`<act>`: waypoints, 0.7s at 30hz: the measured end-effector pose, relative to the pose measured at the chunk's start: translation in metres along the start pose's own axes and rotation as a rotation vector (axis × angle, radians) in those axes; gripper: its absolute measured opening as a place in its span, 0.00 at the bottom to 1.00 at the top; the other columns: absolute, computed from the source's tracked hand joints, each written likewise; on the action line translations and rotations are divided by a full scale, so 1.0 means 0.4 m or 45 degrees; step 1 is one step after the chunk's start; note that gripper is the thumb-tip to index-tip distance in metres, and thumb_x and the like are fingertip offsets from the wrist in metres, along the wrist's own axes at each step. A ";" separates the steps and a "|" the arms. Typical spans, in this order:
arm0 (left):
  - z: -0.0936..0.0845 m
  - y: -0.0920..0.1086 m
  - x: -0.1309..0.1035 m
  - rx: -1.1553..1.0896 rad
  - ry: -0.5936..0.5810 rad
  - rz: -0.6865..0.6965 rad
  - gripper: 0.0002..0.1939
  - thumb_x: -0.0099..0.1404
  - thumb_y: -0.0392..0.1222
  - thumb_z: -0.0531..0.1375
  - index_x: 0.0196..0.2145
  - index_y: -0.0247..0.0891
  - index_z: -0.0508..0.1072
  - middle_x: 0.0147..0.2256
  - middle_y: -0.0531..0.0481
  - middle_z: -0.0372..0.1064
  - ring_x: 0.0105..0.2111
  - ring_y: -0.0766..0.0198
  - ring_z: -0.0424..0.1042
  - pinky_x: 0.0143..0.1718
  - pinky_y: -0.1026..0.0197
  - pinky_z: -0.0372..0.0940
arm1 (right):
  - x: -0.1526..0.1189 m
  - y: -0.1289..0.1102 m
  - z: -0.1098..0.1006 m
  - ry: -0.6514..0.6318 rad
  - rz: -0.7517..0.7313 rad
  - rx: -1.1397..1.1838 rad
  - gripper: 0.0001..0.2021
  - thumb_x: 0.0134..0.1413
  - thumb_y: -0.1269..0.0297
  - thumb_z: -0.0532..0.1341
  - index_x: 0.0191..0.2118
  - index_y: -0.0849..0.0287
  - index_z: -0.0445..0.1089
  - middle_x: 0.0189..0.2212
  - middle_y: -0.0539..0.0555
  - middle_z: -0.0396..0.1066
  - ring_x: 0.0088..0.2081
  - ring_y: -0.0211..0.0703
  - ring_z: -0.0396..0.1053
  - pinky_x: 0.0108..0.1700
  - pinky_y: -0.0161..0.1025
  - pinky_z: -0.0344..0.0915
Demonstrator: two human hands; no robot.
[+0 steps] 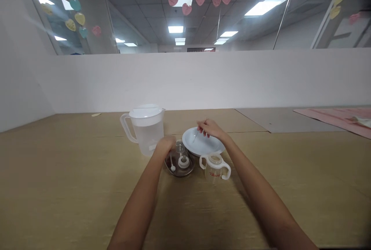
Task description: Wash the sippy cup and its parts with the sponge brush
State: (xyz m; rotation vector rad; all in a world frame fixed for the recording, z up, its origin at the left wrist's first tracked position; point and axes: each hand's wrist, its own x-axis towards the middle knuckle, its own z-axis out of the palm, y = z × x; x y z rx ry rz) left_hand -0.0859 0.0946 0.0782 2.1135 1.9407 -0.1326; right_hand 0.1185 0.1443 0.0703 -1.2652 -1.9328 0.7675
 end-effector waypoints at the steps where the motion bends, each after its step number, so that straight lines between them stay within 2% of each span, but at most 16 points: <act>1: -0.013 0.004 -0.012 0.023 0.049 0.017 0.03 0.43 0.33 0.62 0.20 0.32 0.72 0.19 0.44 0.69 0.26 0.58 0.70 0.29 0.61 0.63 | -0.007 -0.011 -0.010 0.130 -0.041 -0.007 0.23 0.58 0.53 0.49 0.22 0.65 0.68 0.17 0.52 0.65 0.16 0.31 0.61 0.18 0.27 0.54; 5: -0.075 0.029 -0.070 0.068 0.295 0.159 0.06 0.47 0.33 0.59 0.27 0.35 0.71 0.31 0.44 0.72 0.32 0.59 0.70 0.31 0.63 0.62 | -0.059 -0.088 -0.068 0.725 -0.273 0.093 0.32 0.57 0.43 0.44 0.17 0.63 0.65 0.12 0.50 0.60 0.16 0.31 0.60 0.22 0.29 0.56; 7: -0.098 0.048 -0.095 -0.004 0.497 0.313 0.07 0.52 0.34 0.56 0.31 0.37 0.70 0.34 0.47 0.72 0.34 0.62 0.70 0.32 0.65 0.61 | -0.096 -0.138 -0.088 0.978 -0.392 0.206 0.33 0.58 0.43 0.40 0.15 0.62 0.62 0.10 0.49 0.56 0.15 0.31 0.58 0.21 0.29 0.55; 10: -0.113 0.077 -0.110 -0.323 0.769 0.608 0.05 0.56 0.37 0.54 0.31 0.38 0.68 0.33 0.49 0.72 0.34 0.64 0.70 0.33 0.65 0.62 | -0.156 -0.207 -0.092 1.256 -0.626 0.247 0.34 0.61 0.47 0.34 0.13 0.60 0.57 0.10 0.49 0.52 0.15 0.30 0.56 0.20 0.28 0.53; 12: -0.112 0.092 -0.107 -0.553 0.818 0.750 0.04 0.57 0.38 0.56 0.32 0.38 0.68 0.33 0.50 0.72 0.35 0.64 0.70 0.35 0.66 0.63 | -0.190 -0.238 -0.083 1.363 -0.769 0.201 0.33 0.62 0.50 0.33 0.13 0.60 0.55 0.11 0.49 0.51 0.16 0.30 0.57 0.19 0.29 0.52; 15: -0.104 0.108 -0.101 -0.742 0.761 0.892 0.05 0.56 0.36 0.56 0.33 0.36 0.68 0.34 0.50 0.72 0.37 0.64 0.70 0.37 0.65 0.63 | -0.219 -0.259 -0.068 1.423 -0.916 0.147 0.33 0.62 0.49 0.34 0.12 0.60 0.54 0.12 0.49 0.53 0.16 0.30 0.57 0.20 0.30 0.52; 18: -0.098 0.119 -0.103 -0.870 0.673 0.955 0.04 0.56 0.34 0.55 0.31 0.34 0.69 0.33 0.49 0.72 0.37 0.63 0.71 0.37 0.66 0.64 | -0.224 -0.260 -0.061 1.435 -0.990 0.104 0.33 0.61 0.47 0.37 0.12 0.59 0.55 0.11 0.49 0.54 0.15 0.30 0.55 0.20 0.31 0.52; 21: -0.096 0.127 -0.109 -0.942 0.647 0.955 0.05 0.55 0.34 0.56 0.31 0.33 0.70 0.34 0.48 0.72 0.37 0.63 0.71 0.37 0.66 0.64 | -0.225 -0.262 -0.062 1.462 -1.057 0.085 0.32 0.61 0.47 0.38 0.11 0.59 0.55 0.10 0.49 0.53 0.14 0.30 0.54 0.19 0.32 0.50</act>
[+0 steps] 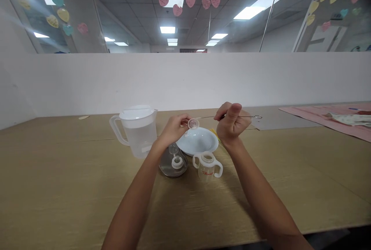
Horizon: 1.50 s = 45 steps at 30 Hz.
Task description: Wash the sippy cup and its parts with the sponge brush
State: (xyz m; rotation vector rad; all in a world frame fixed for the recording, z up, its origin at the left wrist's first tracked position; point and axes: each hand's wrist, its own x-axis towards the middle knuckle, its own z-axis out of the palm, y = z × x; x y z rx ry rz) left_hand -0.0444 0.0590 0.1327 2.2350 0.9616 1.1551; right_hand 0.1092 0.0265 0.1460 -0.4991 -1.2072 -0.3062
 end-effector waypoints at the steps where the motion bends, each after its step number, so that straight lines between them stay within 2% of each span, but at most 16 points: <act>1: 0.000 0.001 0.000 -0.003 0.006 0.003 0.05 0.54 0.34 0.56 0.31 0.33 0.70 0.34 0.48 0.72 0.36 0.63 0.71 0.37 0.65 0.64 | 0.002 -0.003 -0.002 0.015 -0.020 0.007 0.32 0.62 0.47 0.38 0.11 0.59 0.54 0.10 0.49 0.53 0.14 0.30 0.54 0.19 0.32 0.50; 7: -0.002 -0.012 0.003 -0.050 0.058 0.042 0.05 0.55 0.37 0.57 0.31 0.34 0.70 0.33 0.48 0.72 0.35 0.62 0.71 0.36 0.64 0.64 | 0.004 -0.017 -0.009 0.040 -0.064 0.085 0.31 0.63 0.51 0.40 0.12 0.60 0.55 0.10 0.48 0.52 0.14 0.30 0.54 0.18 0.32 0.49; 10: 0.004 -0.015 0.001 -0.104 0.060 0.054 0.06 0.56 0.38 0.57 0.31 0.34 0.70 0.33 0.48 0.72 0.35 0.63 0.71 0.36 0.65 0.64 | -0.011 0.001 0.001 -0.028 -0.043 0.153 0.30 0.63 0.53 0.41 0.13 0.60 0.55 0.11 0.48 0.53 0.14 0.30 0.54 0.18 0.32 0.49; 14: 0.016 -0.018 -0.001 -0.117 0.060 0.038 0.07 0.57 0.40 0.57 0.31 0.34 0.71 0.33 0.49 0.71 0.35 0.63 0.70 0.37 0.65 0.64 | -0.023 0.034 0.008 -0.100 -0.022 0.099 0.28 0.63 0.54 0.42 0.14 0.60 0.56 0.12 0.48 0.54 0.15 0.30 0.54 0.19 0.32 0.49; 23: 0.034 -0.020 0.027 -0.212 0.117 -0.080 0.11 0.56 0.45 0.59 0.31 0.33 0.71 0.32 0.45 0.72 0.34 0.63 0.71 0.37 0.63 0.65 | -0.007 0.055 -0.004 -0.107 -0.131 0.021 0.25 0.64 0.60 0.44 0.15 0.61 0.55 0.12 0.48 0.54 0.16 0.29 0.53 0.21 0.31 0.49; 29: 0.055 -0.021 0.051 -0.252 0.156 -0.116 0.11 0.54 0.45 0.60 0.30 0.33 0.71 0.33 0.45 0.72 0.35 0.62 0.70 0.37 0.62 0.65 | 0.000 0.078 -0.010 -0.024 -0.152 -0.075 0.24 0.64 0.64 0.45 0.16 0.61 0.56 0.12 0.48 0.55 0.17 0.29 0.54 0.20 0.30 0.49; 36: 0.043 -0.026 0.044 -0.265 0.179 -0.084 0.08 0.52 0.41 0.61 0.29 0.33 0.70 0.31 0.46 0.72 0.33 0.63 0.70 0.36 0.64 0.64 | 0.015 0.069 -0.011 0.040 -0.223 -0.160 0.26 0.64 0.61 0.44 0.14 0.61 0.55 0.11 0.48 0.55 0.16 0.28 0.54 0.20 0.31 0.49; 45: 0.044 -0.027 0.031 -0.252 0.148 -0.045 0.06 0.52 0.39 0.60 0.28 0.34 0.70 0.29 0.49 0.71 0.31 0.65 0.70 0.34 0.65 0.64 | 0.010 0.045 -0.004 0.050 -0.121 -0.194 0.28 0.64 0.58 0.42 0.14 0.61 0.56 0.11 0.48 0.54 0.16 0.29 0.54 0.21 0.31 0.51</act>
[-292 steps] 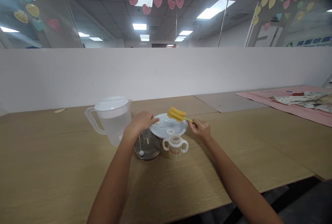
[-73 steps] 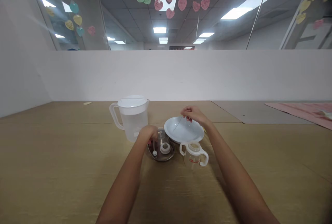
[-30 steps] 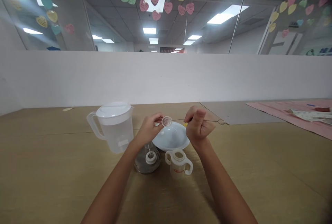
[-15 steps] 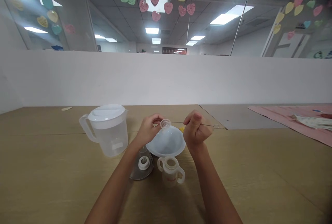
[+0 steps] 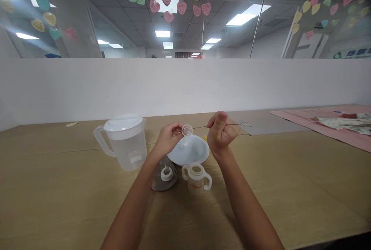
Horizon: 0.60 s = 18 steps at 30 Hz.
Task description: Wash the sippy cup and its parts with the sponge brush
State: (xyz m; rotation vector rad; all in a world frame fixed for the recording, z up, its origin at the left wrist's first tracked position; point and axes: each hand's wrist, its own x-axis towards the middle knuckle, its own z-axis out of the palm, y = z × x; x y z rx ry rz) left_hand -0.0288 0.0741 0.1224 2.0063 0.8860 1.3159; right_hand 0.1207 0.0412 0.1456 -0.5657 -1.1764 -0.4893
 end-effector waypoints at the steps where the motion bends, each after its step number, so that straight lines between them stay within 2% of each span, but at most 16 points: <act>1: 0.001 0.003 -0.002 -0.008 0.002 -0.004 0.07 0.52 0.39 0.60 0.28 0.33 0.70 0.29 0.49 0.71 0.31 0.64 0.70 0.34 0.65 0.64 | 0.000 -0.002 0.000 -0.013 0.006 0.005 0.27 0.64 0.59 0.42 0.14 0.61 0.56 0.11 0.48 0.54 0.16 0.29 0.55 0.21 0.30 0.51; 11: 0.024 0.026 -0.003 -0.122 -0.051 -0.030 0.11 0.54 0.43 0.60 0.33 0.33 0.74 0.34 0.46 0.73 0.35 0.61 0.70 0.38 0.63 0.64 | -0.006 0.013 -0.002 -0.120 -0.098 -0.116 0.27 0.63 0.57 0.44 0.14 0.62 0.58 0.11 0.49 0.56 0.16 0.29 0.54 0.22 0.32 0.49; 14: 0.036 0.031 -0.001 -0.157 -0.045 -0.062 0.12 0.53 0.44 0.61 0.32 0.33 0.75 0.34 0.46 0.73 0.35 0.61 0.70 0.38 0.62 0.64 | -0.012 0.033 0.004 -0.195 -0.061 -0.118 0.28 0.63 0.57 0.44 0.13 0.62 0.59 0.11 0.49 0.56 0.15 0.29 0.55 0.22 0.31 0.50; 18: 0.053 0.023 0.000 -0.258 -0.013 -0.179 0.11 0.52 0.42 0.62 0.32 0.33 0.75 0.31 0.47 0.73 0.33 0.62 0.70 0.36 0.63 0.64 | -0.018 0.052 0.009 -0.271 0.079 -0.061 0.31 0.64 0.56 0.41 0.12 0.62 0.58 0.10 0.49 0.56 0.14 0.28 0.55 0.22 0.30 0.51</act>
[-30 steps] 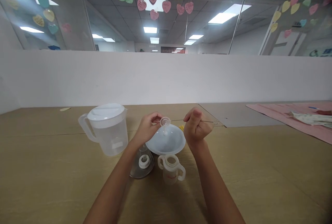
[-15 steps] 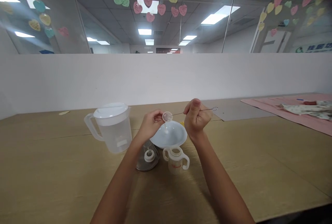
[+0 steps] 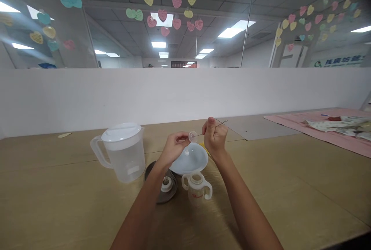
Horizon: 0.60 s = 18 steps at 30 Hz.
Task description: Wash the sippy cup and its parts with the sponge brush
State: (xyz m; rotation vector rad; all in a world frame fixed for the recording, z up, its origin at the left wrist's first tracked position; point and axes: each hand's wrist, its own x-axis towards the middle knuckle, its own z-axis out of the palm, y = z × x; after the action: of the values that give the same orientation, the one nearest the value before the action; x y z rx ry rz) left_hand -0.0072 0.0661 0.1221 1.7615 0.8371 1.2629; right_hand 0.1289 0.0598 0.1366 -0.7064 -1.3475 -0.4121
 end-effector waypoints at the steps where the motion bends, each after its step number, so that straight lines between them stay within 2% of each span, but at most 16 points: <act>1: 0.004 -0.004 0.000 -0.017 -0.015 -0.021 0.11 0.52 0.42 0.62 0.33 0.33 0.75 0.30 0.47 0.73 0.32 0.63 0.70 0.35 0.63 0.64 | -0.001 0.003 0.001 -0.018 0.027 0.022 0.31 0.64 0.56 0.41 0.11 0.62 0.58 0.10 0.49 0.56 0.14 0.28 0.56 0.22 0.30 0.52; 6: 0.022 -0.015 0.003 -0.126 -0.219 0.020 0.09 0.53 0.41 0.61 0.31 0.33 0.75 0.30 0.47 0.73 0.33 0.63 0.70 0.38 0.63 0.63 | -0.012 0.015 0.014 -0.137 0.091 0.005 0.32 0.63 0.53 0.41 0.11 0.62 0.58 0.09 0.50 0.57 0.13 0.29 0.56 0.21 0.30 0.51; 10: 0.021 -0.004 -0.002 -0.089 -0.243 0.041 0.08 0.54 0.40 0.60 0.31 0.33 0.75 0.30 0.47 0.73 0.34 0.62 0.70 0.38 0.62 0.64 | -0.014 0.017 0.016 -0.395 0.209 -0.023 0.32 0.62 0.51 0.42 0.11 0.61 0.58 0.09 0.51 0.57 0.14 0.30 0.57 0.21 0.29 0.52; 13: 0.010 0.003 -0.010 0.019 -0.272 0.077 0.09 0.56 0.42 0.59 0.31 0.33 0.75 0.31 0.47 0.73 0.35 0.61 0.70 0.39 0.61 0.64 | 0.003 0.000 -0.011 -0.561 0.238 -0.028 0.30 0.61 0.50 0.44 0.14 0.61 0.64 0.10 0.49 0.59 0.15 0.31 0.59 0.22 0.29 0.52; 15: 0.004 0.005 -0.013 0.052 -0.302 0.089 0.10 0.56 0.43 0.59 0.33 0.33 0.75 0.33 0.46 0.73 0.36 0.60 0.70 0.39 0.61 0.64 | 0.020 -0.015 -0.038 -0.510 0.250 -0.001 0.28 0.60 0.49 0.45 0.19 0.62 0.67 0.11 0.48 0.58 0.16 0.31 0.58 0.23 0.29 0.52; 18: 0.004 0.001 -0.011 0.044 -0.366 0.066 0.12 0.56 0.44 0.60 0.34 0.34 0.75 0.35 0.46 0.73 0.36 0.59 0.70 0.38 0.61 0.64 | 0.043 -0.027 -0.068 -0.355 0.264 0.032 0.28 0.60 0.49 0.45 0.19 0.62 0.66 0.11 0.47 0.56 0.16 0.30 0.56 0.22 0.29 0.50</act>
State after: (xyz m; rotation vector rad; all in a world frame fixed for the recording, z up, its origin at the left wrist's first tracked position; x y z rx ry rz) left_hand -0.0070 0.0619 0.1204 1.9454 0.6546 1.0005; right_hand 0.1456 0.0359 0.1542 -0.8972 -1.5191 -0.1328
